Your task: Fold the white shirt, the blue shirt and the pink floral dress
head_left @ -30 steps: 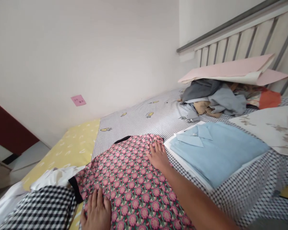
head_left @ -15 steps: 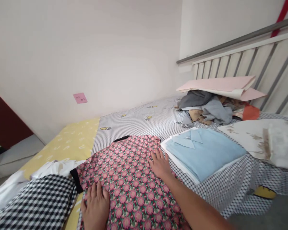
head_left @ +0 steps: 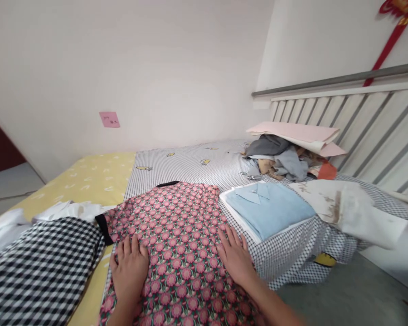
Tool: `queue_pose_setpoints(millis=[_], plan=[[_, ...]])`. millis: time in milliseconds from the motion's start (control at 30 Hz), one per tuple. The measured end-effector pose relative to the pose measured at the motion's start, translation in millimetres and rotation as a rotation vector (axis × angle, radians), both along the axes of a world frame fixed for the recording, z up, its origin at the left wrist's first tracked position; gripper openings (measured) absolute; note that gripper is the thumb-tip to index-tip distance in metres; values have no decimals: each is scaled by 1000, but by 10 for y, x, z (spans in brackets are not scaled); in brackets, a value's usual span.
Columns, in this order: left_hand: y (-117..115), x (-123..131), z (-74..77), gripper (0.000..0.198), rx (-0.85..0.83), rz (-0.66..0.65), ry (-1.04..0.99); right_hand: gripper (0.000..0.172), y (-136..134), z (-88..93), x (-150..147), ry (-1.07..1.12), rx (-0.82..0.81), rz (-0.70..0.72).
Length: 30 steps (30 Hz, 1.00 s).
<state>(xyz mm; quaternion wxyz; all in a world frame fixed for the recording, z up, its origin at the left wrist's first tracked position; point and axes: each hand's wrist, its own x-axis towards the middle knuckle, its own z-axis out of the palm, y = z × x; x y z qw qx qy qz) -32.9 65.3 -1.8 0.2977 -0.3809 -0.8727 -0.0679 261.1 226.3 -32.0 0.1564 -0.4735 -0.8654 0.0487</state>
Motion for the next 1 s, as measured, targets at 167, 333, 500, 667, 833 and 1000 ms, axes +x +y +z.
queue_pose_setpoints(millis=[167,333,500,667,833,1000], plan=[[-29,43,7,54,33,10,-38,56,-240,-355,500,323,-42,42],[-58,80,32,56,31,-6,-59,50,-245,-450,914,908,-397,-154],[-70,87,30,56,42,-18,-53,61,-251,-433,1086,1206,-779,-482],[-71,87,13,54,40,-23,-28,56,-389,-403,1090,1189,-883,-381],[-82,98,28,53,28,-13,-26,52,-451,-325,1203,1259,-940,-316],[-88,105,56,51,37,-14,-39,65,-525,-65,1171,1333,-1095,-256]])
